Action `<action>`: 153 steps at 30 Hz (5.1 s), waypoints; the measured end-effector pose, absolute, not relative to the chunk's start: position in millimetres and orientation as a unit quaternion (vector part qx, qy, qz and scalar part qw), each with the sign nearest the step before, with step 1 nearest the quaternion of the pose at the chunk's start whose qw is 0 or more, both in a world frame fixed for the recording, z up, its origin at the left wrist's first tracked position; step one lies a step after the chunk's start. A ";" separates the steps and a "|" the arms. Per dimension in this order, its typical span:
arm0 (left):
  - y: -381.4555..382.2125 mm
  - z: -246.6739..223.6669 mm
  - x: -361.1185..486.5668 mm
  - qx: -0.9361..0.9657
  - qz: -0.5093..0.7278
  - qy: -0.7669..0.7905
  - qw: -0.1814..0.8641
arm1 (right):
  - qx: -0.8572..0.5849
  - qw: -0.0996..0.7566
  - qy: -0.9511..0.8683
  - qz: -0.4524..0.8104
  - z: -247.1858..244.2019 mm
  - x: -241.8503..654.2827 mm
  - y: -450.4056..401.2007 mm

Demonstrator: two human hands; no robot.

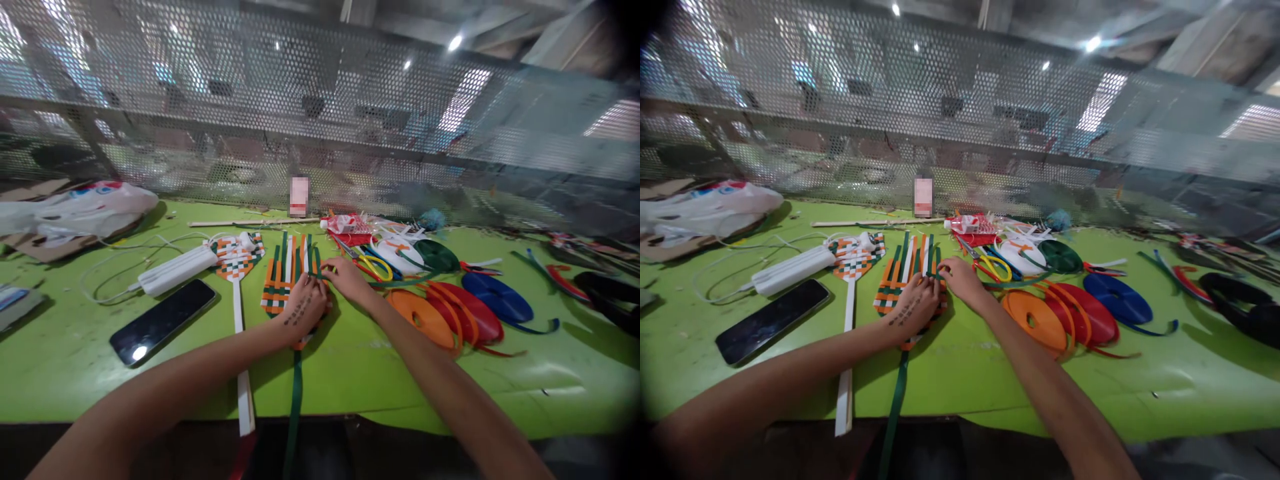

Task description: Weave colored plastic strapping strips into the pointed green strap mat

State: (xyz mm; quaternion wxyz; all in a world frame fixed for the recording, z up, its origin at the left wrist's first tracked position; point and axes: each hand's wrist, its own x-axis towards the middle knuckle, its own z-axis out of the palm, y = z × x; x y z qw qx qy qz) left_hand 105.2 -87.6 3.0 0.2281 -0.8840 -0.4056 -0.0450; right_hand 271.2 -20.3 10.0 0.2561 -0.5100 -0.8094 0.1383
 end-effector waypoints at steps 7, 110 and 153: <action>-90.6 1.3 105.7 -0.885 -0.018 -0.401 0.237 | -0.535 0.091 -0.813 0.210 33.0 245.5 10.1; -103.0 6.5 117.3 -0.884 -0.046 -0.452 0.109 | -0.537 0.280 -0.733 0.310 1.8 247.0 10.1; -100.6 5.3 114.6 -0.886 -0.027 -0.448 0.117 | -0.568 0.255 -0.740 0.255 3.9 248.9 12.3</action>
